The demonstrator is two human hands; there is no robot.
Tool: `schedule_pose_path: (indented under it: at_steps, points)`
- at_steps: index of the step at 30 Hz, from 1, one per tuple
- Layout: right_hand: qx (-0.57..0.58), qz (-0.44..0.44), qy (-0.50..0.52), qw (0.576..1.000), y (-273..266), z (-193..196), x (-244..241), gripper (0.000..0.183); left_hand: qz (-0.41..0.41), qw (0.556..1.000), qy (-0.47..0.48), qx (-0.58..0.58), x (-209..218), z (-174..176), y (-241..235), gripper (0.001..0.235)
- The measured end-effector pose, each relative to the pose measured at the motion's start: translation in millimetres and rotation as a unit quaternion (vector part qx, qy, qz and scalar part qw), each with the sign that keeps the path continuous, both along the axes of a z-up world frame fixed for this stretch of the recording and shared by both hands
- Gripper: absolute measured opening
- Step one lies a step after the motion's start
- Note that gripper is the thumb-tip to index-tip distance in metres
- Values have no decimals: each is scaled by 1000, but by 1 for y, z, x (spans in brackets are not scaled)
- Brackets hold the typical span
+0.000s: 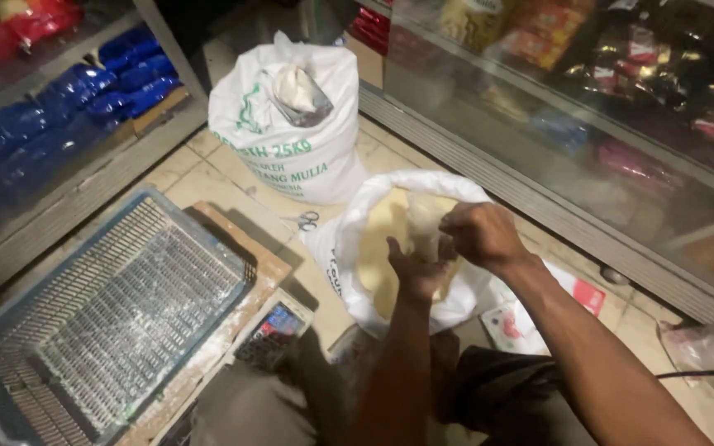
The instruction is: The person scoops flour from a sack into bags with a scoop, weighs the bags on a scale, and ties the bags closed.
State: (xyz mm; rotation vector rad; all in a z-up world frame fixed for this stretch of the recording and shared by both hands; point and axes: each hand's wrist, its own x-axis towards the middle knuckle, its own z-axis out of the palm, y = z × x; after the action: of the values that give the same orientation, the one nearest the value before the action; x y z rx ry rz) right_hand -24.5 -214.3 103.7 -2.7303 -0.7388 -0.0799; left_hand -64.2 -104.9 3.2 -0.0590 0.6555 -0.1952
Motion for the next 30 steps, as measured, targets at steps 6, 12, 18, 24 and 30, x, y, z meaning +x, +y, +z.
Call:
schedule_pose_path:
  at_steps: [6, 12, 18, 24, 30]
  points:
    - [72, 50, -10, 996, -6, -7, 2, 12, 26, 996, 2, 84, 2, -14, -3, 103]
    - [95, 26, 82, 992, -11, -2, 5, 18, -24, 995, -84, 43, 31, -129, 11, 69]
    - [134, 14, 129, 982, -12, 14, -5, 23, -95, 895, -90, 426, 30, -106, 41, 53]
    - [137, -23, 161, 977, -16, 0, 1, 24, 55, 843, 24, 535, 52, -172, 43, 34]
    - [97, -29, 198, 975, -6, 17, -8, 34, -9, 768, -289, 571, -7, -53, 3, 157]
